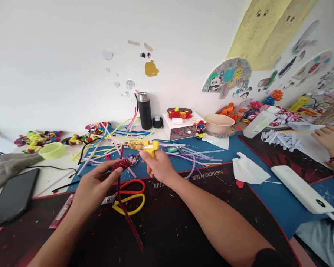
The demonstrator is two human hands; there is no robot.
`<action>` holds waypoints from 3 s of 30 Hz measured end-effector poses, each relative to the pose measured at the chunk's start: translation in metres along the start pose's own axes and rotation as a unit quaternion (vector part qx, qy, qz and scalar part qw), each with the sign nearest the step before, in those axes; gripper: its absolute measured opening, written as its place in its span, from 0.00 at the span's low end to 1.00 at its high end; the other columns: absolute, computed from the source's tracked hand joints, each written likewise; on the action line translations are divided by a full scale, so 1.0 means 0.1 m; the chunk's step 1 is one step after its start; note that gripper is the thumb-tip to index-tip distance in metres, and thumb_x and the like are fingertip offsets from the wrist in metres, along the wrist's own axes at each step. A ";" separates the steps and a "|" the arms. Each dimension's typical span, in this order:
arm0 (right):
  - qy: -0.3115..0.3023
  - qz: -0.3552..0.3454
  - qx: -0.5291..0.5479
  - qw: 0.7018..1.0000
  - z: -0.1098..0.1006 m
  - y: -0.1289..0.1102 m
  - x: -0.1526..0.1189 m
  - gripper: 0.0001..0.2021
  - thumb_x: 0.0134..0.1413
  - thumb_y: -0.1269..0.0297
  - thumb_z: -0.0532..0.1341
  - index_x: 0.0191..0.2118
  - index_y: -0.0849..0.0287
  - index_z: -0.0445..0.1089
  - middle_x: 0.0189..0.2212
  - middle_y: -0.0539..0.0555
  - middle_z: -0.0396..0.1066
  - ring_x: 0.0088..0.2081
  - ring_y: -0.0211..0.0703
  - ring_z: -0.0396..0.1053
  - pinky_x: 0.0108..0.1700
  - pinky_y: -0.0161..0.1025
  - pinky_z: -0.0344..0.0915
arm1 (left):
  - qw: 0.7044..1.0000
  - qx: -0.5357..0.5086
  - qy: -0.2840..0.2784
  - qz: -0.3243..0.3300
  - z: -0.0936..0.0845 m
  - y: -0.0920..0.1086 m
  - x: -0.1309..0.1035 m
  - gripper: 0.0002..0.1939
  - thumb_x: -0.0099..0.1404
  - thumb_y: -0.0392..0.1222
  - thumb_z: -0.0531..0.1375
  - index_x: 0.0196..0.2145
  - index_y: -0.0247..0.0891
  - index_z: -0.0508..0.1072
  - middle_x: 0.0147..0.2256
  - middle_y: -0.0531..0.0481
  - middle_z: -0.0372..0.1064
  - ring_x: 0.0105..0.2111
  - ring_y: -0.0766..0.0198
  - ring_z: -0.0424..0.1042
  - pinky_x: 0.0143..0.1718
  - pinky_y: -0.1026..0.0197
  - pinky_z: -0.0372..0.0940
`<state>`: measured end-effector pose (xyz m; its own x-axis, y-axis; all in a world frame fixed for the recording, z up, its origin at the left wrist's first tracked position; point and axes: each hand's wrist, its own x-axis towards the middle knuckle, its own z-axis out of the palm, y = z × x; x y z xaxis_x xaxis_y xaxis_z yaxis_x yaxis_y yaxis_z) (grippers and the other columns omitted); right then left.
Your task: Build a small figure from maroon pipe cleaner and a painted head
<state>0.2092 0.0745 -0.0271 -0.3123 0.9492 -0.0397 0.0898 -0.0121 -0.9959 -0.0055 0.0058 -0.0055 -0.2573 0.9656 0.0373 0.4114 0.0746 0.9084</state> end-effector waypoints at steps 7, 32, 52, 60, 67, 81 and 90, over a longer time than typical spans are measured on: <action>-0.003 0.005 -0.002 1.000 0.00 -0.01 -0.01 0.29 0.74 0.41 0.64 0.24 0.53 0.66 0.14 0.46 0.64 0.16 0.37 0.63 0.23 0.36 0.60 | 1.000 0.001 0.003 0.012 0.00 0.00 0.00 0.32 0.54 0.72 0.73 0.45 0.44 0.90 0.42 0.44 0.89 0.39 0.44 0.85 0.39 0.51 0.78; 0.010 0.002 -0.024 1.000 -0.02 0.00 -0.01 0.30 0.73 0.38 0.64 0.24 0.53 0.65 0.15 0.48 0.65 0.16 0.38 0.65 0.24 0.36 0.62 | 1.000 0.002 0.008 0.025 0.00 0.01 -0.01 0.31 0.56 0.72 0.72 0.44 0.45 0.90 0.42 0.45 0.89 0.42 0.42 0.86 0.42 0.50 0.80; -0.001 -0.012 -0.045 0.999 0.00 0.00 -0.03 0.31 0.73 0.38 0.63 0.23 0.54 0.65 0.15 0.48 0.65 0.18 0.38 0.65 0.28 0.37 0.62 | 1.000 -0.004 0.014 0.028 0.00 0.02 -0.01 0.29 0.55 0.71 0.73 0.43 0.47 0.90 0.42 0.46 0.90 0.42 0.42 0.86 0.42 0.51 0.81; -0.003 -0.021 -0.063 0.998 0.01 0.01 -0.04 0.32 0.73 0.38 0.64 0.22 0.54 0.64 0.16 0.49 0.66 0.19 0.38 0.65 0.28 0.37 0.59 | 0.999 0.012 0.013 0.028 -0.01 -0.01 0.00 0.30 0.56 0.72 0.73 0.44 0.46 0.90 0.43 0.45 0.89 0.40 0.44 0.86 0.41 0.52 0.79; -0.001 -0.024 -0.063 0.998 0.00 -0.01 -0.04 0.32 0.73 0.39 0.63 0.20 0.54 0.64 0.15 0.50 0.65 0.19 0.38 0.65 0.28 0.37 0.60 | 1.000 0.006 0.013 0.028 0.00 0.02 -0.01 0.30 0.56 0.71 0.73 0.44 0.46 0.90 0.43 0.45 0.89 0.39 0.45 0.85 0.40 0.52 0.78; -0.022 -0.036 -0.096 0.995 0.02 -0.05 -0.10 0.30 0.74 0.40 0.63 0.24 0.54 0.65 0.16 0.48 0.66 0.21 0.39 0.65 0.30 0.37 0.58 | 1.000 0.003 0.018 0.003 -0.02 0.06 -0.01 0.30 0.54 0.69 0.73 0.44 0.45 0.89 0.41 0.46 0.89 0.39 0.45 0.85 0.39 0.53 0.79; -0.013 -0.039 -0.104 0.994 0.02 -0.06 -0.09 0.29 0.73 0.40 0.63 0.24 0.54 0.66 0.17 0.48 0.66 0.22 0.38 0.65 0.30 0.37 0.58 | 0.999 0.000 0.031 0.016 0.00 0.04 -0.01 0.28 0.54 0.68 0.72 0.43 0.45 0.90 0.42 0.46 0.89 0.37 0.47 0.84 0.37 0.54 0.78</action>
<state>0.2100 0.0654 -0.0210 -0.3502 0.9361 0.0323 0.2576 0.1294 -0.9576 -0.0041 0.0045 -0.0021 -0.2977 0.9503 0.0914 0.4196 0.0442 0.9066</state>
